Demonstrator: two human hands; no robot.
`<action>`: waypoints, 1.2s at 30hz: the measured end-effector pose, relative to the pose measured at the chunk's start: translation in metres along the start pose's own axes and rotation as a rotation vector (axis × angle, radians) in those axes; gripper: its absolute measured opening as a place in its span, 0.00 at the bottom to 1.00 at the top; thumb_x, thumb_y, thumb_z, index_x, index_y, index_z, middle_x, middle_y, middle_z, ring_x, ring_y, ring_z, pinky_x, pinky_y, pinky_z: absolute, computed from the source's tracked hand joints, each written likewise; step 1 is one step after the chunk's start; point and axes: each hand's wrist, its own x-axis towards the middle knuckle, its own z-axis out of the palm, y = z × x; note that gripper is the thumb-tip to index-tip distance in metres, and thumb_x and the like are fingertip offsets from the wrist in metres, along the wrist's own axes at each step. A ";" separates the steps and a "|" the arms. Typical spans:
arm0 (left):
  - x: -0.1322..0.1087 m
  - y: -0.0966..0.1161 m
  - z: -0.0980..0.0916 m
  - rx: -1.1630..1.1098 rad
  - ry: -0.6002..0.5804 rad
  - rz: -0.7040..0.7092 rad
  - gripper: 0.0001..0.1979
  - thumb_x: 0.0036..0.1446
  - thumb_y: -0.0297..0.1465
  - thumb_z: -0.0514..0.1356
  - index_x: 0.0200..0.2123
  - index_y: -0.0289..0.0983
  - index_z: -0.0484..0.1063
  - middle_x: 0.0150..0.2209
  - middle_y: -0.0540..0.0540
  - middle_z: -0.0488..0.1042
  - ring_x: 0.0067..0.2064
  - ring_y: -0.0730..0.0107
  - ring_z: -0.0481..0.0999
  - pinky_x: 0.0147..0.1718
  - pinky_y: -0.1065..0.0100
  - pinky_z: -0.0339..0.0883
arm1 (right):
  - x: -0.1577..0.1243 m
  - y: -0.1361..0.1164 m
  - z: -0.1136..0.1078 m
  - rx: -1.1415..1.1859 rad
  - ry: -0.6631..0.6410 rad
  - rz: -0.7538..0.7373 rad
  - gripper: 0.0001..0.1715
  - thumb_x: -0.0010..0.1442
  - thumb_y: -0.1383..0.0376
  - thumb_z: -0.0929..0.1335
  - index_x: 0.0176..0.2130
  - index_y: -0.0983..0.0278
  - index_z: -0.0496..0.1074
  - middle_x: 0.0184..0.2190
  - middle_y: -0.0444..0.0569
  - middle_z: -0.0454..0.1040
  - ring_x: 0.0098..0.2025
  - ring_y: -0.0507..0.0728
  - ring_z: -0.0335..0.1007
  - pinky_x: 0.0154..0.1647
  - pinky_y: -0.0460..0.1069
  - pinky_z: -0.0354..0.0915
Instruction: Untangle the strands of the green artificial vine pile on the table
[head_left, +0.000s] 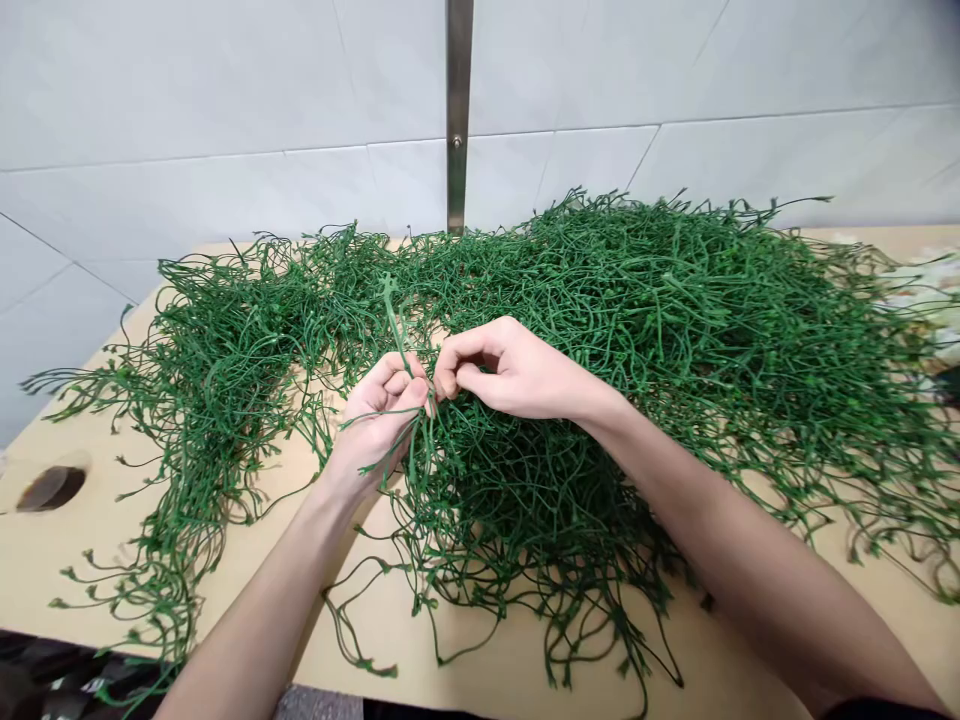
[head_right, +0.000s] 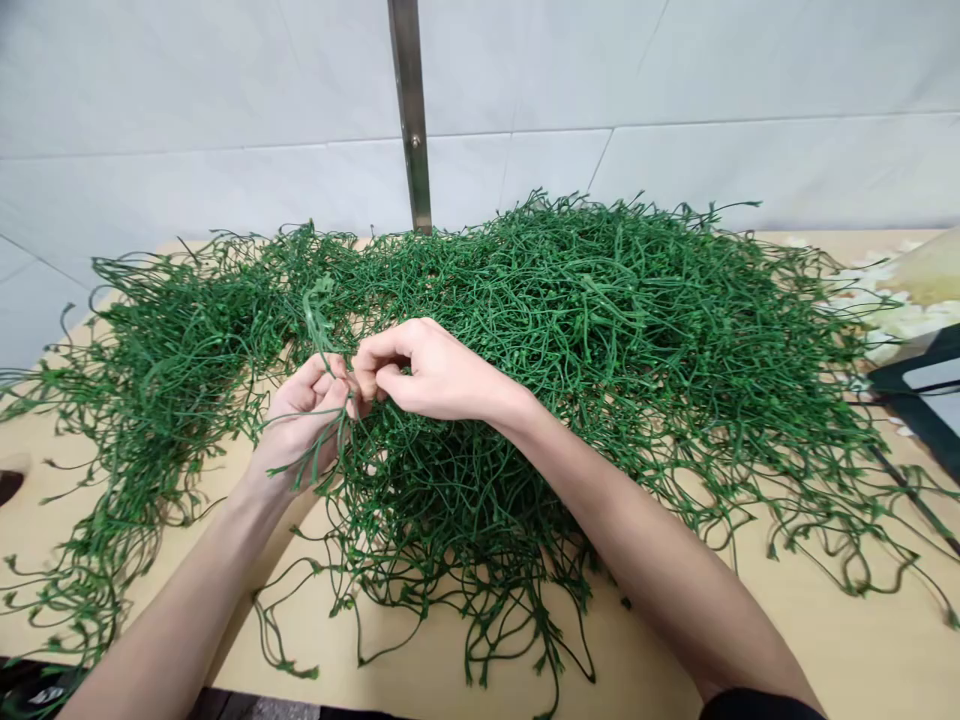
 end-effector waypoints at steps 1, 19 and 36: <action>-0.001 0.000 -0.001 0.045 0.010 0.011 0.18 0.48 0.38 0.71 0.34 0.37 0.67 0.22 0.54 0.70 0.24 0.78 0.67 0.25 0.75 0.60 | 0.000 -0.002 -0.002 -0.064 0.018 0.019 0.12 0.52 0.75 0.61 0.27 0.68 0.73 0.25 0.44 0.74 0.28 0.49 0.66 0.32 0.45 0.60; -0.006 -0.007 0.003 0.263 0.075 0.144 0.15 0.54 0.39 0.67 0.38 0.37 0.71 0.25 0.53 0.73 0.28 0.76 0.72 0.33 0.74 0.66 | -0.006 -0.011 -0.013 -0.358 -0.162 -0.021 0.13 0.61 0.65 0.66 0.30 0.67 0.78 0.28 0.48 0.76 0.32 0.52 0.65 0.40 0.50 0.59; -0.004 -0.012 0.003 0.279 0.059 0.156 0.14 0.54 0.39 0.67 0.36 0.37 0.70 0.24 0.55 0.68 0.27 0.79 0.66 0.30 0.77 0.61 | -0.003 -0.006 0.008 -0.571 -0.035 -0.100 0.14 0.52 0.68 0.61 0.18 0.64 0.55 0.18 0.43 0.58 0.26 0.51 0.52 0.35 0.51 0.53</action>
